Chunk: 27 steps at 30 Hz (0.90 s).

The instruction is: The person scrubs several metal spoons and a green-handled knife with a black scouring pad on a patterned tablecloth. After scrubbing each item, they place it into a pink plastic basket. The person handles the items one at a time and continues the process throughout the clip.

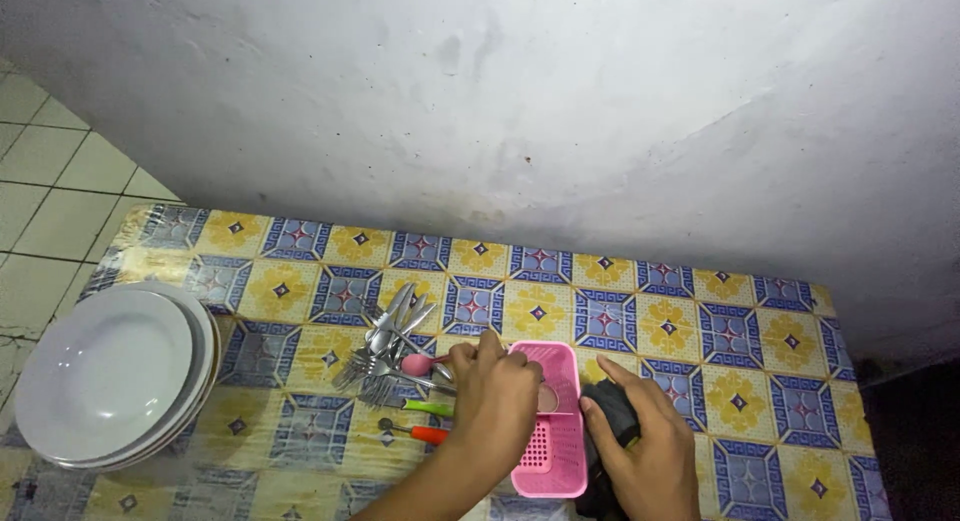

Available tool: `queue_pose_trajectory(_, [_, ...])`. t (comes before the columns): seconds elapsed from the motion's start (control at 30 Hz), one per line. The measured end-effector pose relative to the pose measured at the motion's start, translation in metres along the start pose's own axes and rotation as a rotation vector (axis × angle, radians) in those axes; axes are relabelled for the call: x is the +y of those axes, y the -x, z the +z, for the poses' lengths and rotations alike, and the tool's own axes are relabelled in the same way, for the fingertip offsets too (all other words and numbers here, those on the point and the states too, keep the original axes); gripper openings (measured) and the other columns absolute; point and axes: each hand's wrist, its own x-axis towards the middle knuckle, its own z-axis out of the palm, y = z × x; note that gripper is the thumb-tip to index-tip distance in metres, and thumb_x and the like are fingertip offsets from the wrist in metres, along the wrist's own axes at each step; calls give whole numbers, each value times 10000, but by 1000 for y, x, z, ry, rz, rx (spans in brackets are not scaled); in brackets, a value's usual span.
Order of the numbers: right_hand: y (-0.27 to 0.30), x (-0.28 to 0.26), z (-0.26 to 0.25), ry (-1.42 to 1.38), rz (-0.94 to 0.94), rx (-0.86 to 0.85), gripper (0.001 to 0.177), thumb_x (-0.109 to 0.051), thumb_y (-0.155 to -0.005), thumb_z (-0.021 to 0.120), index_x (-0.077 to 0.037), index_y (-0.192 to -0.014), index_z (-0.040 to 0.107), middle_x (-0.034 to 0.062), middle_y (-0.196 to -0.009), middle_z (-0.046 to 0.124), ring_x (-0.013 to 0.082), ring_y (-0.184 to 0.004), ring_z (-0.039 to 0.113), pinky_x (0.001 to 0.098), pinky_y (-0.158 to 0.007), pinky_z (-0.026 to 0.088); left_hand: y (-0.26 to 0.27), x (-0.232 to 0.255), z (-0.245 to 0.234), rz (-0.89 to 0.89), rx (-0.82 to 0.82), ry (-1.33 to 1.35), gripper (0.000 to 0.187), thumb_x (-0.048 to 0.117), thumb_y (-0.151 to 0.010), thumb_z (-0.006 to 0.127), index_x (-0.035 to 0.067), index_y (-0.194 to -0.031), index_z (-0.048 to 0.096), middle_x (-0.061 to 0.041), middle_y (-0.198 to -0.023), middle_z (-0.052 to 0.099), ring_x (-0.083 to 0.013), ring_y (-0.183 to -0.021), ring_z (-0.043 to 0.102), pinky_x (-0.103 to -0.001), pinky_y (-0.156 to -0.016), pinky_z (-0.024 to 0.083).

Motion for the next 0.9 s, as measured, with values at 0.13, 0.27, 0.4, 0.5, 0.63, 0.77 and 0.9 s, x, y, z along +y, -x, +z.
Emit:
queue_pose_trajectory(0.13, [3,3,2,45,106,-46,492,-185,-782,787,-86,-1255,696,116,-1032,776,212,-824,777,368,-744,616,-4,1,-3,-10,-124,-28,89,139,-743,785,57,-777,788,-151,-732,713,-314,-894,473,-561,-827,304])
queue_pose_trajectory(0.27, [7,5,3,34,74,-8,510,-169,-760,804,-115,-1259,713,87,-1022,780,206,-833,766,355,-772,598,-4,2,-5,-11,-46,-11,180,238,-750,755,73,-682,779,-156,-681,700,-326,-855,471,-581,-853,300])
queue_pose_trajectory(0.4, [9,9,5,24,88,0,500,-171,-763,799,-119,-1255,722,86,-999,788,203,-817,779,349,-768,613,-5,2,-1,-33,-71,7,258,298,-772,737,56,-700,786,-152,-705,722,-329,-884,471,-590,-894,283])
queue_pose_trajectory(0.5, [9,21,8,53,93,-45,539,-189,-770,798,-107,-1289,678,137,-1017,766,224,-800,809,382,-728,670,-8,2,-5,-38,-149,35,253,307,-768,798,59,-717,794,-163,-635,682,-306,-878,460,-598,-889,266])
queue_pose_trajectory(0.63, [10,32,10,86,24,-14,516,-212,-766,799,-117,-1264,705,98,-1031,782,211,-865,799,350,-787,629,-6,2,1,0,-17,-2,202,228,-765,724,44,-706,783,-179,-692,707,-346,-855,487,-645,-879,270])
queue_pose_trajectory(0.77, [14,27,8,90,13,22,525,-200,-740,821,-125,-1249,717,101,-996,791,201,-811,801,345,-740,643,-3,3,-6,-24,-140,75,184,203,-832,713,37,-836,791,-172,-840,728,-368,-970,482,-692,-918,248])
queue_pose_trajectory(0.9, [18,28,8,173,1,63,528,-261,-745,815,-139,-1247,703,110,-985,789,218,-793,806,343,-725,648,-2,2,-13,3,-191,147,225,214,-891,631,65,-855,795,-162,-920,726,-382,-990,453,-675,-873,264])
